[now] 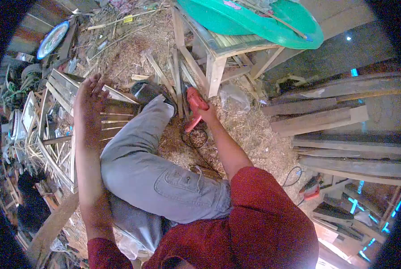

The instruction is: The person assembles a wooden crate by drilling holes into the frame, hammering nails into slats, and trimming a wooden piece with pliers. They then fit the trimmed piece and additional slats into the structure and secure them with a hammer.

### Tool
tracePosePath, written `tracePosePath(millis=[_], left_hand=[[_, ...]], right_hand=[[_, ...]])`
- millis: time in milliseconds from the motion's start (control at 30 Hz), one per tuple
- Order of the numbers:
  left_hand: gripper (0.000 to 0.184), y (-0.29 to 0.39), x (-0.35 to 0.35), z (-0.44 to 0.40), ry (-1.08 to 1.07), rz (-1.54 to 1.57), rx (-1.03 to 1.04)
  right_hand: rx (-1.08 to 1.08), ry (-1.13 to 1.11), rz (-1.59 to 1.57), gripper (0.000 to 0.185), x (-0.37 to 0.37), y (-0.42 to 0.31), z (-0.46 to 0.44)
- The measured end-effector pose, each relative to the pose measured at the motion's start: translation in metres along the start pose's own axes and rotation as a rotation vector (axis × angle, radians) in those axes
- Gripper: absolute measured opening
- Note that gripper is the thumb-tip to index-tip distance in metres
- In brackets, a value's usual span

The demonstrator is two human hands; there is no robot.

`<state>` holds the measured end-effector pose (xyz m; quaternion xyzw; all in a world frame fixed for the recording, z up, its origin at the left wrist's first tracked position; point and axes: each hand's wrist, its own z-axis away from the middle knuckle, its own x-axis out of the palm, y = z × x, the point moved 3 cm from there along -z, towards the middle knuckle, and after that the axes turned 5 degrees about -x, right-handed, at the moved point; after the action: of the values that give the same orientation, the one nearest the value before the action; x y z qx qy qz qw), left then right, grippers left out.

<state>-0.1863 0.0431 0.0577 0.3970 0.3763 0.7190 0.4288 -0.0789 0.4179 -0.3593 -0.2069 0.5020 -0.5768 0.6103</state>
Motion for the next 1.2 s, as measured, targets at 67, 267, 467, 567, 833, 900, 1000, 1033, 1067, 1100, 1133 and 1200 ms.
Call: tracePosePath(millis=[67,267,467,567,833,900,1000,1033,1067,1100,1133,1200], left_hand=[[0.036,0.003,0.009,0.002,-0.005,-0.025,-0.003],[0.035,-0.003,0.004,-0.011,-0.046,0.025,0.009],[0.034,-0.002,0.003,-0.002,-0.007,-0.004,0.005],[0.035,-0.003,0.001,-0.001,-0.015,-0.032,0.001],[0.037,-0.012,-0.001,-0.005,-0.055,-0.041,-0.019],[0.037,-0.013,-0.001,-0.005,-0.055,-0.038,-0.014],[0.038,-0.011,-0.001,-0.001,-0.019,-0.048,-0.002],[0.038,-0.011,-0.002,-0.001,-0.016,-0.053,0.006],[0.038,-0.011,-0.004,-0.001,-0.011,-0.058,0.01],[0.039,-0.011,-0.004,0.0,0.003,-0.096,0.005],[0.039,-0.011,-0.001,0.001,0.015,-0.135,-0.001],[0.039,-0.014,0.001,0.002,0.016,-0.188,0.001]], right_hand=[[0.003,-0.096,-0.148,0.045,0.0,0.003,-0.004],[0.207,-0.261,-0.448,0.044,-0.026,-0.049,0.035],[0.215,-0.288,-0.468,0.052,-0.083,0.006,0.083],[0.288,-0.176,-0.594,0.055,-0.114,0.03,0.13],[0.52,0.107,-0.447,0.056,-0.149,0.114,0.163],[0.542,0.433,0.28,0.056,-0.148,0.05,0.169],[-0.064,0.501,0.696,0.052,-0.125,-0.02,0.141],[-0.243,0.354,0.757,0.045,-0.112,-0.024,0.124],[-0.42,0.2,0.813,0.038,-0.096,-0.027,0.109],[-0.511,0.132,0.657,0.035,-0.079,-0.03,0.096],[-0.595,0.064,0.498,0.031,-0.06,-0.036,0.085],[-0.718,0.008,0.532,0.027,-0.03,-0.06,0.066]])
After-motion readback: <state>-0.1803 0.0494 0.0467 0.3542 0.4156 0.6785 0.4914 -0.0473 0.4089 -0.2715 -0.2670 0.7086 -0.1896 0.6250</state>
